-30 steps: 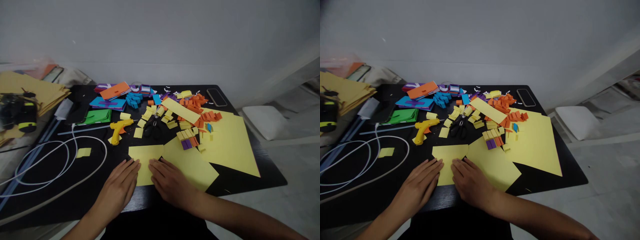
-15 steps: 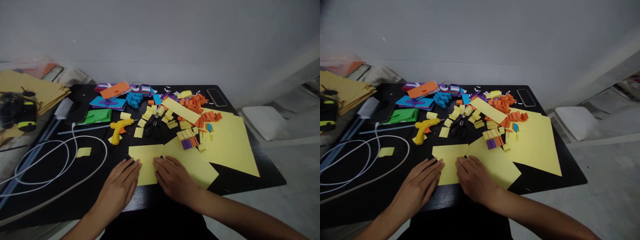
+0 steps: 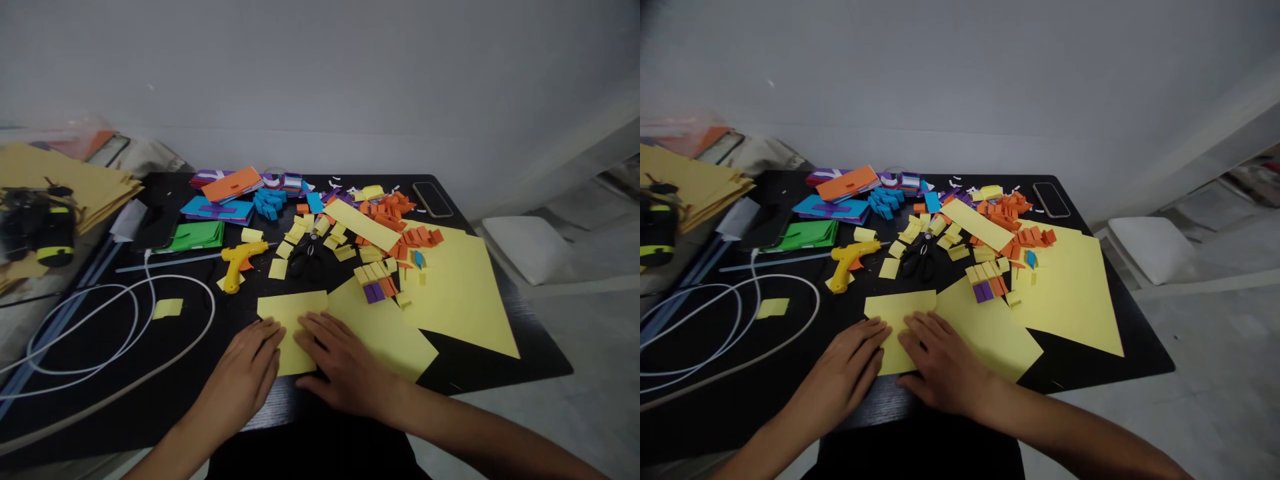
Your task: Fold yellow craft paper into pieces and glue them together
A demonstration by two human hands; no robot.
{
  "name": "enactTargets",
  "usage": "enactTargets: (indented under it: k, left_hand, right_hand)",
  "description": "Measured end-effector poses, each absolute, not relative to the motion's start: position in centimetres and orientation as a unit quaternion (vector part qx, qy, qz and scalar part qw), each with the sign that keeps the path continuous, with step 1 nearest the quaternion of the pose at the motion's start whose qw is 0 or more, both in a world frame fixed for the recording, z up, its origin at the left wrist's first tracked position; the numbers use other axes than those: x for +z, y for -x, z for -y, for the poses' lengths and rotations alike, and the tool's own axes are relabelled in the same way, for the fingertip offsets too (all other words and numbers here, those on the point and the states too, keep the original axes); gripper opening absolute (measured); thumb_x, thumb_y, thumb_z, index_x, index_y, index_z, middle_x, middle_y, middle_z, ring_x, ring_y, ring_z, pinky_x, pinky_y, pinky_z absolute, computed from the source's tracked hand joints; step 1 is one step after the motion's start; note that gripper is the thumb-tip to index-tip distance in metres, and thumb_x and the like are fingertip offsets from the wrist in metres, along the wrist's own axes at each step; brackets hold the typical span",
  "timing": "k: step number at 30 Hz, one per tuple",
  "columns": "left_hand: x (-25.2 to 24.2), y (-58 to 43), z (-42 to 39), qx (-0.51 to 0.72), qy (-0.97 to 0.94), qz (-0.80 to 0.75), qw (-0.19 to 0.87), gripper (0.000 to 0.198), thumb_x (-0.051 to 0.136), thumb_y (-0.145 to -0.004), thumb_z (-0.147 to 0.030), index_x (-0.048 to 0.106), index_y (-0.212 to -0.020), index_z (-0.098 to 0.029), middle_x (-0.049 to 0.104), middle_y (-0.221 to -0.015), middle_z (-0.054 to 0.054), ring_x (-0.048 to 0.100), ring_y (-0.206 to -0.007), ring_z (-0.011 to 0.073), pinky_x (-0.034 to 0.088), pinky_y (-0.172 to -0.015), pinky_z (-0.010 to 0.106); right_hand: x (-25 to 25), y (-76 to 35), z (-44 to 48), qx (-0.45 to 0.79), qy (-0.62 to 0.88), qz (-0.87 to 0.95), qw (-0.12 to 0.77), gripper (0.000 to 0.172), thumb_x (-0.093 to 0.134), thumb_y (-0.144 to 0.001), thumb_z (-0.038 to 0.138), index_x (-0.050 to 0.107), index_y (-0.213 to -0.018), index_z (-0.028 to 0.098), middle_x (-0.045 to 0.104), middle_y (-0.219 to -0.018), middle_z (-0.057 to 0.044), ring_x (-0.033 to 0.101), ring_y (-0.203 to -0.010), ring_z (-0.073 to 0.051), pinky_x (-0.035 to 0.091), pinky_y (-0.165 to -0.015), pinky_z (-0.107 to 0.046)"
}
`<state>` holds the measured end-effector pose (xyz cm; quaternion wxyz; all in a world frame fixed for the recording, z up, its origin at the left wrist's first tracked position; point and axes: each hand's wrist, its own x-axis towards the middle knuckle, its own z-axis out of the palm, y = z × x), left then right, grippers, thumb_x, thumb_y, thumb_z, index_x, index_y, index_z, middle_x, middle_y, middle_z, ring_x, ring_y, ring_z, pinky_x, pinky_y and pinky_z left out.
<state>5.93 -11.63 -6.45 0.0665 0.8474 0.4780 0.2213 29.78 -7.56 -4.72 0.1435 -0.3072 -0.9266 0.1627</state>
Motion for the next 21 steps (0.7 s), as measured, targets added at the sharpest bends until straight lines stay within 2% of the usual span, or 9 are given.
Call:
enactTargets:
  k: [2,4,8,11,14,16,19,21]
  left_hand:
    - [-6.0,-5.6,11.3,0.228,-0.842,-0.481,0.093,0.034,0.056,-0.1,-0.02,0.062,-0.133,-0.015,0.069,-0.127,0.016,0.066,-0.122,0.0305,0.058,-0.102,0.051]
    - [-5.3,-5.2,10.8,0.245,-0.828,-0.487,0.13,0.03,0.055,-0.101,-0.021,0.064,-0.129,-0.017,0.07,-0.125,0.014,0.067,-0.119,0.0275,0.058,-0.102,0.046]
    - [-3.7,-4.4,9.5,0.299,-0.78,-0.51,0.204,0.025,0.054,-0.102,-0.023,0.067,-0.123,-0.022,0.071,-0.122,0.009,0.068,-0.115,0.022,0.058,-0.099,0.036]
    - [-2.7,-4.1,8.4,0.334,-0.737,-0.53,0.252,0.022,0.055,-0.103,-0.028,0.071,-0.118,-0.024,0.072,-0.122,0.007,0.069,-0.114,0.0204,0.057,-0.098,0.033]
    - [-2.0,-3.9,7.1,0.355,-0.687,-0.566,0.286,0.027,0.053,-0.103,-0.038,0.073,-0.118,-0.025,0.072,-0.125,0.006,0.067,-0.119,0.0229,0.053,-0.105,0.039]
    - [-1.7,-3.7,6.1,0.347,-0.645,-0.598,0.325,0.036,0.053,-0.101,-0.049,0.073,-0.12,-0.025,0.073,-0.127,0.007,0.066,-0.122,0.0271,0.052,-0.108,0.045]
    - [-1.4,-3.7,4.9,0.308,-0.56,-0.608,0.472,0.045,0.06,-0.094,-0.06,0.075,-0.116,-0.023,0.076,-0.121,0.009,0.069,-0.117,0.0319,0.059,-0.098,0.048]
    - [-1.3,-4.0,4.4,0.29,-0.46,-0.583,0.604,0.046,0.064,-0.091,-0.06,0.076,-0.112,-0.021,0.076,-0.12,0.012,0.071,-0.114,0.0335,0.064,-0.087,0.046]
  right_hand:
    - [-5.0,-29.5,7.7,0.155,0.298,0.933,0.127,0.058,0.066,-0.096,0.049,0.057,-0.139,0.012,0.054,-0.152,-0.019,0.046,-0.145,-0.033,0.039,-0.122,-0.05]
    - [-5.3,-29.3,7.7,0.135,0.286,0.939,0.131,0.051,0.064,-0.098,0.047,0.06,-0.135,0.011,0.059,-0.147,-0.018,0.048,-0.143,-0.033,0.041,-0.121,-0.049]
    - [-5.6,-29.3,7.6,0.101,0.206,0.958,0.172,0.021,0.058,-0.103,0.021,0.069,-0.117,0.011,0.073,-0.126,-0.013,0.064,-0.125,-0.024,0.051,-0.111,-0.039]
    - [-5.0,-29.5,7.3,0.126,0.198,0.944,0.23,0.02,0.053,-0.103,0.011,0.069,-0.115,0.014,0.076,-0.119,-0.01,0.069,-0.114,-0.019,0.054,-0.107,-0.035]
    - [-3.7,-29.8,6.6,0.193,0.243,0.885,0.346,0.021,0.053,-0.103,0.011,0.066,-0.118,0.017,0.077,-0.113,-0.009,0.07,-0.11,-0.016,0.057,-0.101,-0.031]
    - [-2.8,-30.1,6.0,0.24,0.258,0.851,0.39,0.02,0.053,-0.103,0.013,0.066,-0.117,0.019,0.075,-0.114,-0.008,0.07,-0.11,-0.017,0.059,-0.097,-0.03]
    - [-1.8,-30.5,5.3,0.292,0.288,0.812,0.415,0.021,0.052,-0.104,0.016,0.069,-0.114,0.022,0.074,-0.114,-0.008,0.072,-0.105,-0.017,0.061,-0.091,-0.031]
    - [-1.4,-30.6,5.0,0.311,0.31,0.785,0.437,0.022,0.051,-0.104,0.016,0.07,-0.112,0.023,0.074,-0.11,-0.008,0.073,-0.1,-0.017,0.062,-0.087,-0.031]
